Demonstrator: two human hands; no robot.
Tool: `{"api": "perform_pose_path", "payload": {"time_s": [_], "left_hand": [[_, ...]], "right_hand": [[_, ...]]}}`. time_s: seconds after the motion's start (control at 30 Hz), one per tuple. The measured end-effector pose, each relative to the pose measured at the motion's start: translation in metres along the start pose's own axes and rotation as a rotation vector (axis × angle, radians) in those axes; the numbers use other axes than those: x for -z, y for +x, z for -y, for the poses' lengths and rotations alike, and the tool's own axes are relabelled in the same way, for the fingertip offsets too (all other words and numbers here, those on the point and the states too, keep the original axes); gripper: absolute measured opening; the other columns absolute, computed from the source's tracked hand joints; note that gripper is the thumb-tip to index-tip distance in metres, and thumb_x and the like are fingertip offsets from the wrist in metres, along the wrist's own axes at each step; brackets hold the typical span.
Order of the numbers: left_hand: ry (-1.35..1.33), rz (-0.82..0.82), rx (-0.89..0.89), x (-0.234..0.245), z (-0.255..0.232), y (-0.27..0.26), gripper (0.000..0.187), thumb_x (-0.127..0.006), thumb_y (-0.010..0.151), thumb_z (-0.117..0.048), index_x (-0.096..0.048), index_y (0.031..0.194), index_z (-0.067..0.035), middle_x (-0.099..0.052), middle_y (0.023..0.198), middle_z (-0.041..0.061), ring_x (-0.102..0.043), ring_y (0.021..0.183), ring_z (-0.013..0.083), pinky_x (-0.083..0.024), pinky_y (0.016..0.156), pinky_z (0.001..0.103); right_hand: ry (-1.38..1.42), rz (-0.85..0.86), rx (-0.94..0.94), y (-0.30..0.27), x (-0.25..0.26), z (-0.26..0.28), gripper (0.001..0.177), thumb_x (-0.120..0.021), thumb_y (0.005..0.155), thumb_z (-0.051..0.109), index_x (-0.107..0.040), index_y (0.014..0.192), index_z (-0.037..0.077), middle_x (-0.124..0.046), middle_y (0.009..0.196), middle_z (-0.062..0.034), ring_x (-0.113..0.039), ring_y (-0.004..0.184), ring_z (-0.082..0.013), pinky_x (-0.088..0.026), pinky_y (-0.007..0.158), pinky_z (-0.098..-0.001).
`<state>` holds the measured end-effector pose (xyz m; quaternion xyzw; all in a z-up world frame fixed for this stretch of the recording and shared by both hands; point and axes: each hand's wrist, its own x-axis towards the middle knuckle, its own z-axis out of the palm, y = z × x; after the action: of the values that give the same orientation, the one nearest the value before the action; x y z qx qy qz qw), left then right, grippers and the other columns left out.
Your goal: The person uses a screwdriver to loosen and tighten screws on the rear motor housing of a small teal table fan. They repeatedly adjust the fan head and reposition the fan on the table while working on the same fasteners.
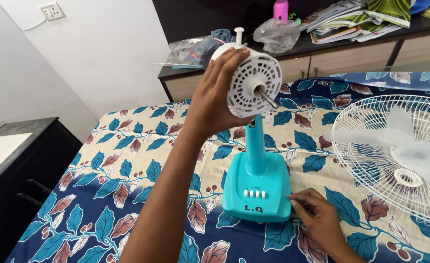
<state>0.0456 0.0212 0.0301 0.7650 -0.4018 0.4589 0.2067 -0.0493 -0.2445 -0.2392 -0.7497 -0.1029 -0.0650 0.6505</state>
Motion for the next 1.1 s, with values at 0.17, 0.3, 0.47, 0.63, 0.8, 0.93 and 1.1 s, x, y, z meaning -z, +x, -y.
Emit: {"api": "perform_pose_path", "payload": {"time_s": [0.17,0.3,0.47,0.63,0.8,0.93,1.1], "left_hand": [[-0.013,0.031,0.012,0.005,0.012,0.009,0.120,-0.102,0.052,-0.033,-0.038,0.152,-0.018,-0.051,0.152,0.009,-0.047,0.147,0.0378,-0.042,0.125,0.052],[0.005,0.045,0.014,0.002,0.015,0.014,0.121,-0.103,0.050,-0.035,-0.039,0.151,-0.017,-0.051,0.151,0.010,-0.049,0.144,0.0377,-0.043,0.123,0.052],[-0.011,0.044,0.057,0.000,0.020,0.015,0.123,-0.103,0.048,-0.034,-0.039,0.152,-0.018,-0.051,0.151,0.010,-0.051,0.143,0.0373,-0.044,0.122,0.051],[-0.022,0.016,0.108,-0.004,0.025,0.012,0.123,-0.101,0.047,-0.031,-0.039,0.153,-0.018,-0.052,0.150,0.010,-0.052,0.142,0.0368,-0.045,0.122,0.051],[-0.042,-0.026,0.123,-0.008,0.027,0.005,0.122,-0.101,0.049,-0.031,-0.038,0.153,-0.018,-0.050,0.152,0.012,-0.052,0.142,0.0366,-0.047,0.121,0.050],[-0.039,-0.033,0.141,-0.005,0.027,0.000,0.121,-0.101,0.052,-0.030,-0.037,0.154,-0.017,-0.050,0.153,0.011,-0.053,0.143,0.0360,-0.049,0.121,0.049],[-0.018,-0.054,0.171,-0.001,0.026,-0.002,0.120,-0.100,0.053,-0.030,-0.036,0.155,-0.017,-0.051,0.151,0.013,-0.055,0.140,0.0348,-0.049,0.115,0.046]], "right_hand": [[-0.040,-0.030,0.005,0.000,0.001,-0.003,0.023,-0.069,0.089,0.002,-0.080,0.110,0.001,-0.066,0.091,-0.0059,-0.055,0.068,-0.0092,-0.042,0.059,-0.0234],[-0.007,-0.032,0.062,-0.001,0.000,-0.005,0.025,-0.067,0.089,0.001,-0.079,0.111,0.002,-0.068,0.095,-0.0041,-0.061,0.075,-0.0060,-0.047,0.062,-0.0209],[-0.008,-0.097,0.015,-0.001,-0.001,-0.005,0.028,-0.066,0.091,0.002,-0.079,0.115,0.004,-0.068,0.094,-0.0049,-0.055,0.069,-0.0059,-0.042,0.058,-0.0221],[-0.047,-0.133,-0.117,0.002,0.000,-0.004,0.030,-0.065,0.091,0.001,-0.079,0.117,0.007,-0.069,0.096,-0.0044,-0.056,0.061,-0.0064,-0.044,0.052,-0.0233],[-0.093,-0.135,-0.108,0.003,0.000,-0.007,0.030,-0.067,0.089,0.001,-0.080,0.115,0.007,-0.071,0.096,-0.0039,-0.054,0.057,-0.0065,-0.041,0.049,-0.0234],[-0.086,-0.138,-0.105,0.003,0.000,-0.011,0.029,-0.068,0.088,0.000,-0.081,0.114,0.007,-0.072,0.096,-0.0049,-0.053,0.057,-0.0066,-0.040,0.048,-0.0241],[-0.080,-0.143,-0.040,0.002,0.001,-0.010,0.026,-0.070,0.086,0.001,-0.081,0.109,0.005,-0.072,0.096,-0.0054,-0.060,0.062,-0.0066,-0.044,0.051,-0.0225]]}}
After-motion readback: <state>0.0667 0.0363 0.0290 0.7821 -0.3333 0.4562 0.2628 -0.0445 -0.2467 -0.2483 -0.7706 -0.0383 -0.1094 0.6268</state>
